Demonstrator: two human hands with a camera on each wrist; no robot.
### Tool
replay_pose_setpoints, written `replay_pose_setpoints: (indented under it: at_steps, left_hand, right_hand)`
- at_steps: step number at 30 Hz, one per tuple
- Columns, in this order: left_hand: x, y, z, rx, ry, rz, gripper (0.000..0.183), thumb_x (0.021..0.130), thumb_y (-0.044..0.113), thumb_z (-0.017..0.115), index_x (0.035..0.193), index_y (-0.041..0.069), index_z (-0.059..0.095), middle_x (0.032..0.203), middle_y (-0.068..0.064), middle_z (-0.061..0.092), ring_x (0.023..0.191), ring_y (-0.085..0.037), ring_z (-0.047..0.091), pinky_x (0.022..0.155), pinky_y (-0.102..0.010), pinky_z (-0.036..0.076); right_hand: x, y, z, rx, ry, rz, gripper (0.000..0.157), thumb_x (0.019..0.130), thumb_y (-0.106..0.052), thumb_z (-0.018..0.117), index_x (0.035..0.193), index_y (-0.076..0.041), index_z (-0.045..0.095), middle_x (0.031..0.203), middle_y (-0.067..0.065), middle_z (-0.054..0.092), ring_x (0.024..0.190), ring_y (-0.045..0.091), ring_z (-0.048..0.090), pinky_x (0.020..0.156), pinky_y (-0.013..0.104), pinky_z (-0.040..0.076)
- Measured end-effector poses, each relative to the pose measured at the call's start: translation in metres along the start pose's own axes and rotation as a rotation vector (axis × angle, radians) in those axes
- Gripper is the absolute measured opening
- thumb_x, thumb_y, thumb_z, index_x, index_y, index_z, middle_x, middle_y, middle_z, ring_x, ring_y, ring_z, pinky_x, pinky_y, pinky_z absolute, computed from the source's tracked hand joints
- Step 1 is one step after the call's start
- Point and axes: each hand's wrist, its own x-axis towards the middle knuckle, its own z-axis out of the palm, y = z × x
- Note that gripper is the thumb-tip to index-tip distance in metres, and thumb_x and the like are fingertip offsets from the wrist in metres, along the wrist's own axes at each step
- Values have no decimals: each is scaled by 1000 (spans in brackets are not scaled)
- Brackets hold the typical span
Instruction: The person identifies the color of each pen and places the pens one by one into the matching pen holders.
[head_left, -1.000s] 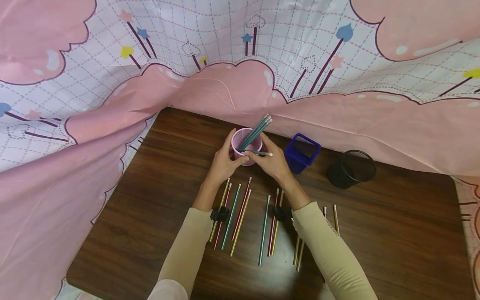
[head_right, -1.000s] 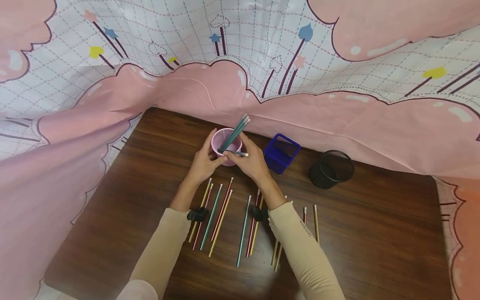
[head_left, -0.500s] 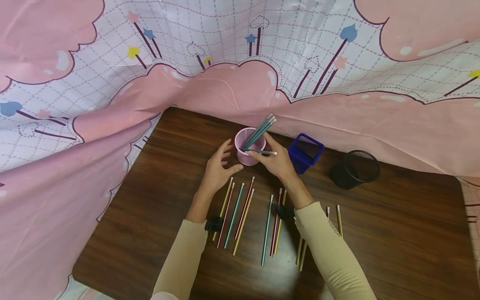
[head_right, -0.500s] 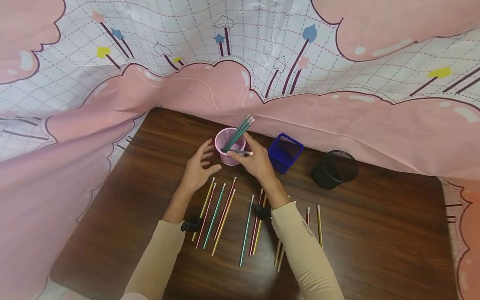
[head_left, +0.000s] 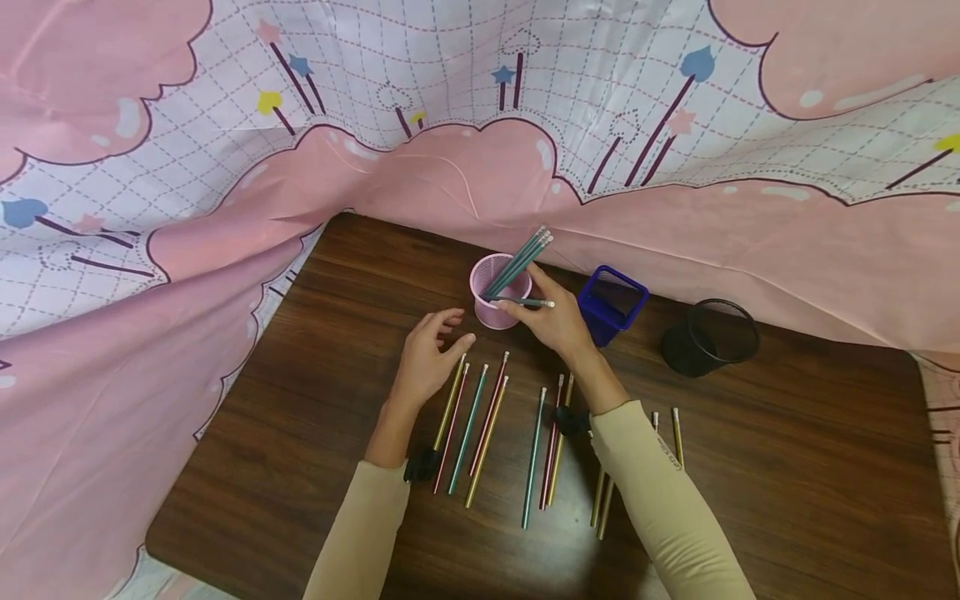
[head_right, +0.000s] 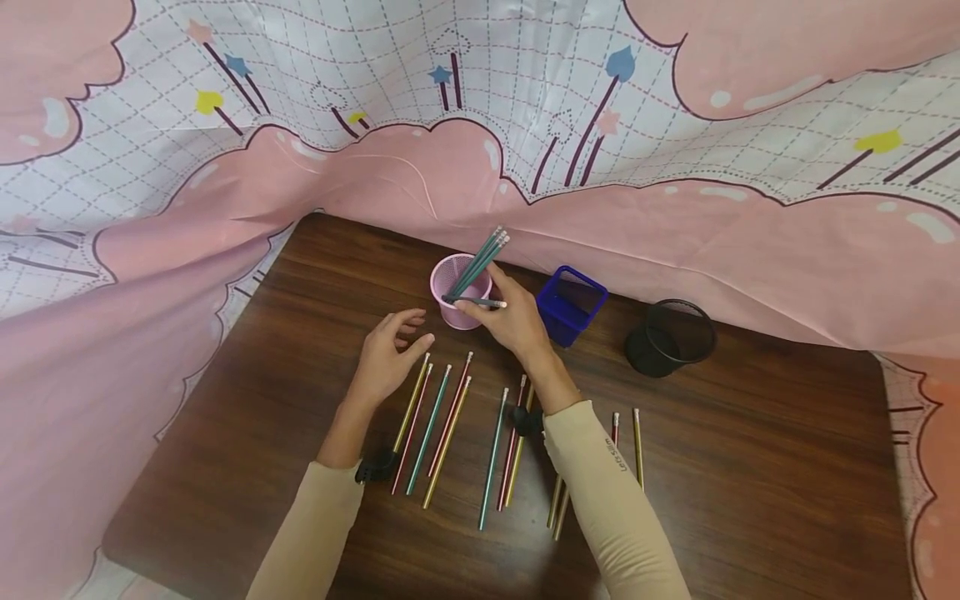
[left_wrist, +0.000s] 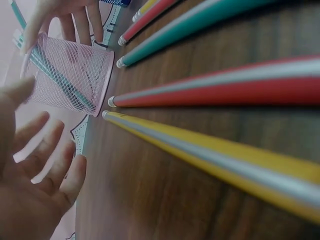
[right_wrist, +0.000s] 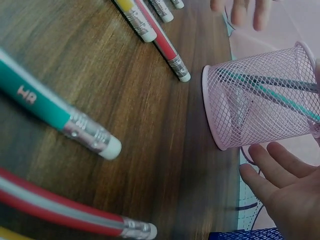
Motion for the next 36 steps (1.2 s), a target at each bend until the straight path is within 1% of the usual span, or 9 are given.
replay_pose_setpoints:
  at_steps: [5, 9, 13, 16, 19, 22, 26, 28, 36]
  left_hand:
    - [-15, 5, 1, 134, -2, -53, 34, 84, 41, 62, 111, 20, 60, 94, 5, 57, 84, -13, 53, 70, -30, 46]
    - [-25, 10, 2, 166, -35, -26, 31, 84, 38, 62, 107, 17, 63, 87, 4, 56, 79, -13, 52, 66, -30, 44]
    - [-32, 15, 3, 195, -44, -14, 28, 84, 36, 64, 104, 16, 63, 84, 4, 56, 75, -10, 52, 61, -28, 44]
    - [-36, 20, 4, 277, -68, -43, 23, 82, 37, 65, 98, 20, 64, 81, 8, 55, 70, -6, 51, 57, -27, 43]
    - [-40, 25, 5, 384, -120, -87, 20, 80, 42, 66, 88, 24, 63, 77, 11, 55, 67, -5, 52, 55, -28, 44]
    - [-41, 31, 8, 468, -170, -128, 21, 78, 47, 67, 81, 26, 63, 73, 13, 55, 76, -10, 57, 58, -33, 46]
    - [-42, 33, 12, 525, -203, -164, 24, 75, 50, 68, 77, 27, 62, 71, 14, 57, 89, -15, 60, 63, -38, 48]
    - [-43, 33, 14, 555, -210, -174, 23, 74, 49, 69, 75, 27, 62, 71, 13, 58, 88, -15, 60, 62, -38, 48]
    - [-46, 34, 23, 613, -231, -180, 20, 74, 42, 72, 65, 26, 62, 77, 9, 60, 66, -19, 60, 51, -36, 45]
  right_hand:
    - [0, 1, 1, -2, 5, -5, 78, 70, -56, 69, 138, -38, 35, 130, -3, 51, 108, 23, 56, 84, 39, 48]
    - [1, 3, 0, -28, 16, -18, 79, 70, -56, 68, 139, -39, 33, 135, -8, 45, 117, 19, 49, 88, 40, 45]
    - [3, 2, 1, -45, 19, -50, 78, 71, -54, 68, 139, -34, 35, 133, -8, 47, 118, 18, 47, 91, 40, 43]
    - [2, 1, 1, -38, 17, -49, 78, 71, -53, 69, 139, -33, 36, 133, -8, 47, 118, 18, 47, 91, 39, 43]
    - [1, 1, 1, -46, 22, -41, 78, 71, -53, 69, 139, -35, 35, 134, -9, 45, 120, 15, 44, 91, 39, 43]
    - [1, 3, 2, -57, 27, -40, 78, 71, -53, 69, 139, -36, 34, 135, -9, 44, 121, 14, 43, 92, 38, 42]
    - [1, 4, 3, -57, 25, -32, 78, 70, -54, 69, 138, -39, 34, 135, -8, 45, 121, 14, 43, 93, 38, 41]
    - [1, 3, 3, -56, 23, -27, 79, 70, -55, 69, 138, -39, 33, 135, -8, 45, 121, 14, 43, 93, 38, 41]
    - [1, 1, 2, -50, 35, -37, 78, 70, -53, 70, 138, -37, 36, 133, -7, 47, 118, 14, 45, 91, 39, 42]
